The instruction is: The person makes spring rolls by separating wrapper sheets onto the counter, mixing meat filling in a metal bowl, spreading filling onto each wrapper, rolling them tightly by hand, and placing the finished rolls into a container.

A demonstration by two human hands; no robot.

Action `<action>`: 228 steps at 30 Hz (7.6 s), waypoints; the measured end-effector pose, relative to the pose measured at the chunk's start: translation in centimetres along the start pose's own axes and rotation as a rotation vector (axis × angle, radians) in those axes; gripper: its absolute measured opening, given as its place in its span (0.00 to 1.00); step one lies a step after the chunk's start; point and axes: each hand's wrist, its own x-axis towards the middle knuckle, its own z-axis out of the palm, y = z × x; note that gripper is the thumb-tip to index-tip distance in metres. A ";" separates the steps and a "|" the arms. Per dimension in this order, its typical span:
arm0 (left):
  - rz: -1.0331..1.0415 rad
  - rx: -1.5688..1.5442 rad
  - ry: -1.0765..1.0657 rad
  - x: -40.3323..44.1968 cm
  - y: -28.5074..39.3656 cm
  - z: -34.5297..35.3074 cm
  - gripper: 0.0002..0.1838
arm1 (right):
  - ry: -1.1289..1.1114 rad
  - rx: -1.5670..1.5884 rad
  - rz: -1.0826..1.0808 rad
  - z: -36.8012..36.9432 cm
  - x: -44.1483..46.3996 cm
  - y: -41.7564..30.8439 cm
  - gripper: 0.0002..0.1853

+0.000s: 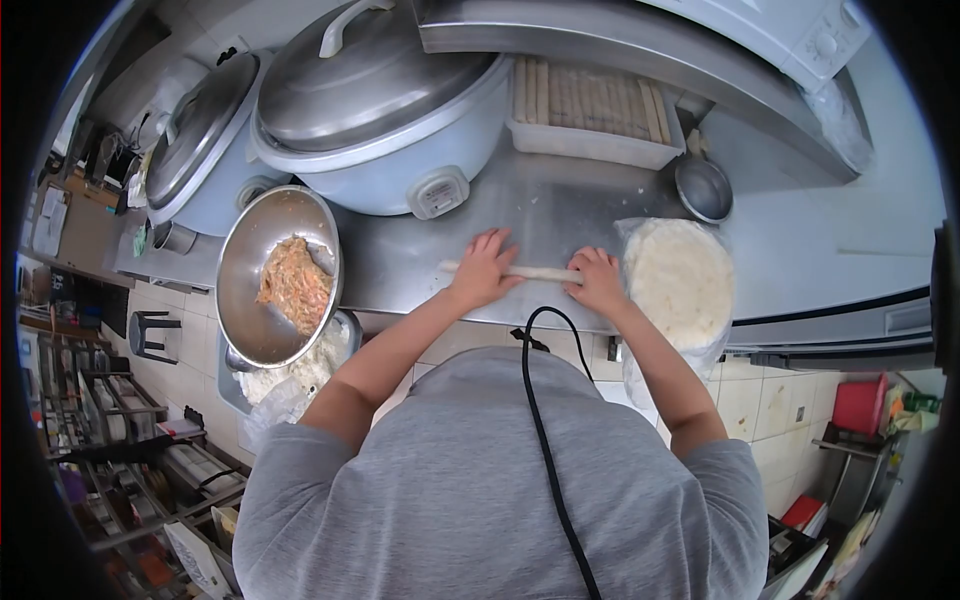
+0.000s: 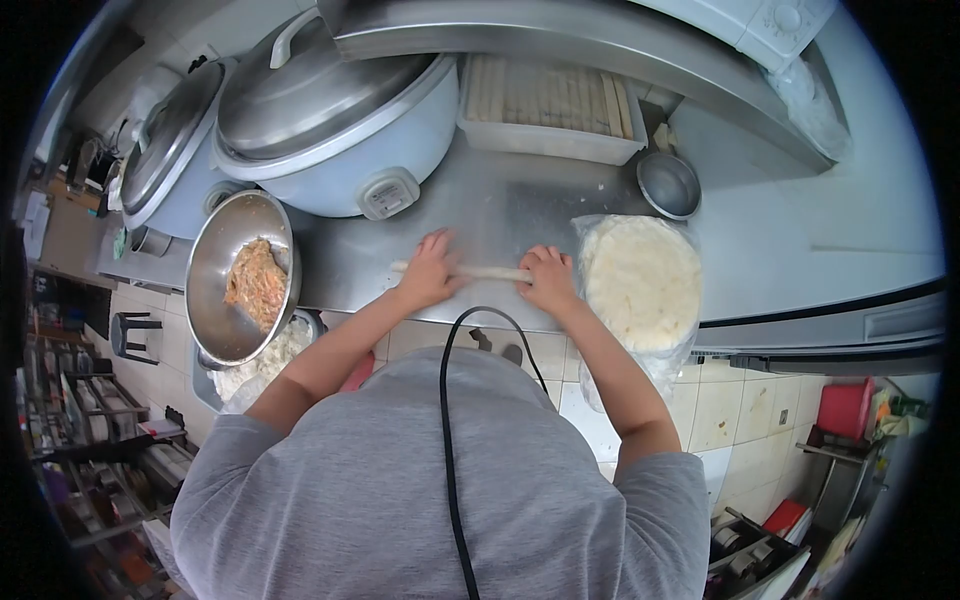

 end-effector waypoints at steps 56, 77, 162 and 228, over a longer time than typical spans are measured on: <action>-0.292 -1.538 0.421 9.0 3.6 -18.6 0.19 | 0.264 0.917 -0.351 -15.9 5.2 -12.2 0.35; -0.513 -1.106 0.283 6.0 2.6 -10.4 0.14 | 0.053 0.387 -0.385 -17.3 8.1 -17.2 0.09; -0.519 -0.346 0.480 -6.9 -3.0 -0.2 0.10 | -0.118 0.353 0.058 2.0 9.4 0.2 0.24; -0.475 -1.142 -0.336 10.4 5.5 2.9 0.11 | 0.908 1.256 0.520 -16.3 -10.0 9.0 0.25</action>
